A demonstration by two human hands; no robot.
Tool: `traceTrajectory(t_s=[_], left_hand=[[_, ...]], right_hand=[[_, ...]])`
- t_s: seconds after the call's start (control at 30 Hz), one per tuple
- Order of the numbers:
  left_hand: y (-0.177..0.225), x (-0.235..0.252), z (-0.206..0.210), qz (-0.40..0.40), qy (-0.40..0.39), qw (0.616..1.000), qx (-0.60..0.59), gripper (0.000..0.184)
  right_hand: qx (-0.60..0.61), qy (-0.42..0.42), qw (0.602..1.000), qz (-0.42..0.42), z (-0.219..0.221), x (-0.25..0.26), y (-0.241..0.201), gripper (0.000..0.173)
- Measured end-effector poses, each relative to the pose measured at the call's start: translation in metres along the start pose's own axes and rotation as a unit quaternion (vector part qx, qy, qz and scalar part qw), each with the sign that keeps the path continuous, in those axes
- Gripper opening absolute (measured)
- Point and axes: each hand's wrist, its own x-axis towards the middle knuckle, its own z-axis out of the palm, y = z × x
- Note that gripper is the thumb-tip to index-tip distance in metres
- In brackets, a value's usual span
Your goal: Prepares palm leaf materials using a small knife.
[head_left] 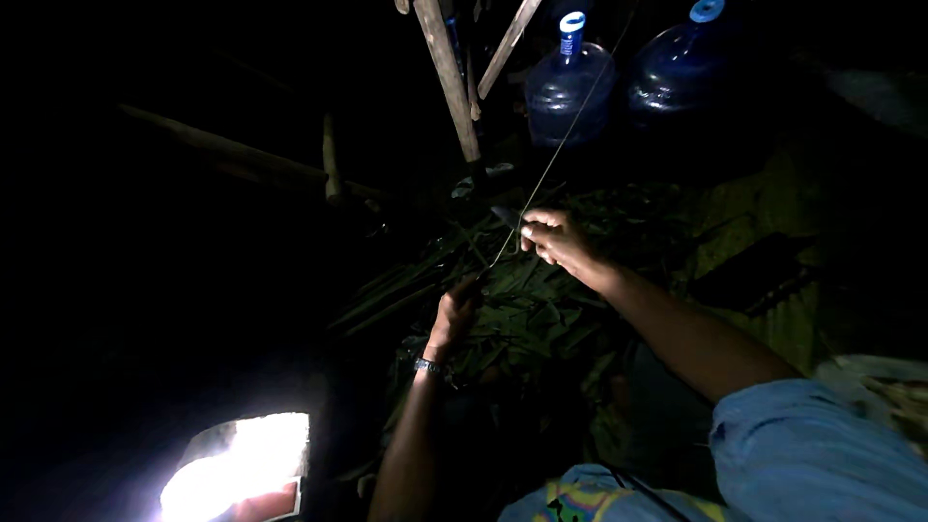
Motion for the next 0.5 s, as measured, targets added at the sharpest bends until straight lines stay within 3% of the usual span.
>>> traceTrajectory(t_s=[0.13, 0.37, 0.5], left_hand=[[-0.003, -0.003, -0.020, -0.042, -0.023, 0.999, 0.006, 0.030], [-0.025, -0.013, -0.057, -0.114, -0.056, 0.991, 0.036, 0.032], [-0.039, -0.027, -0.087, -0.158, 0.021, 0.987, 0.031, 0.029]], right_hand=[[0.053, 0.104, 0.992, 0.048, -0.034, 0.010, -0.021, 0.029], [0.124, 0.222, 0.966, 0.046, -0.102, 0.025, -0.023, 0.028], [0.140, 0.279, 0.949, 0.036, -0.131, 0.027, -0.020, 0.030]])
